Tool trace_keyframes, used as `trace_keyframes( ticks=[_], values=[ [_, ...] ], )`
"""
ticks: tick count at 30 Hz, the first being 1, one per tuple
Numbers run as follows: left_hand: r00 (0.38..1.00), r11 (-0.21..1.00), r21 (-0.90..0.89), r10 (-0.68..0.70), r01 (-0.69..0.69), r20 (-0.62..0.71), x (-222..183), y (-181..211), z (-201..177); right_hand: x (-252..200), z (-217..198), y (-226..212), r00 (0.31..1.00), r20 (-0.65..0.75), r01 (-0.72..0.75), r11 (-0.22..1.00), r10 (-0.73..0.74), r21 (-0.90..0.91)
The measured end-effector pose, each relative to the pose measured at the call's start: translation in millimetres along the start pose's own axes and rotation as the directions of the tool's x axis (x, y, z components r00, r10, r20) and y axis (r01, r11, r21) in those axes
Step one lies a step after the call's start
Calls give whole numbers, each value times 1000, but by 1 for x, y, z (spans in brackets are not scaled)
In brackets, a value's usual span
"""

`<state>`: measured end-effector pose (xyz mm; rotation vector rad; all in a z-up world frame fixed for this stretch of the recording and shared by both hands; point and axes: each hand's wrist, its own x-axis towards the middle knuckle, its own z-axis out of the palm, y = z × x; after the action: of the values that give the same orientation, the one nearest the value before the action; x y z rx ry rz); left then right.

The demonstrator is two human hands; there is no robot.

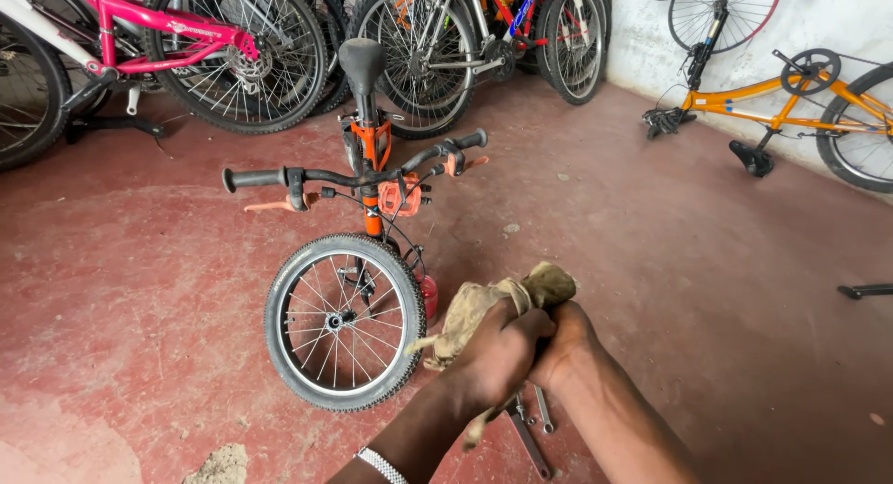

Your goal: Cleaning and applying grease to bicycle wheel components during a repair

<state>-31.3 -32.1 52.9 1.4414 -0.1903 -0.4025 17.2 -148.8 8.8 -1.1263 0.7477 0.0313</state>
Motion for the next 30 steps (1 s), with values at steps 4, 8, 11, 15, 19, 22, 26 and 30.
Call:
trace_keyframes(
  ticks=[4,8,11,15,19,22,26,30],
  values=[
    [993,982,-150,-113,115,25,2,10,-6,17,-6,3,998,45,-45,997,42,64],
    [978,812,-551,-206,193,39,9,16,-29,33,-13,6,989,107,-114,980,97,164],
    [984,678,-716,-165,167,73,15,7,-44,29,-14,3,984,130,-145,977,125,155],
    [921,488,-868,-372,87,-117,10,44,-34,19,-7,-10,992,108,-53,996,60,-73],
    [896,633,-768,-392,100,-207,36,-6,-42,3,-10,-16,985,169,53,973,-14,-226],
    [948,865,-494,-226,89,-224,30,-25,-45,-12,-13,-22,967,248,111,972,-57,-208],
    [959,986,10,-156,164,-236,45,-47,-58,-11,-23,-40,980,190,120,951,-67,-285],
    [855,750,498,-170,435,-490,68,-87,-82,-2,-48,-76,981,150,162,939,-121,-302]
  ],
)
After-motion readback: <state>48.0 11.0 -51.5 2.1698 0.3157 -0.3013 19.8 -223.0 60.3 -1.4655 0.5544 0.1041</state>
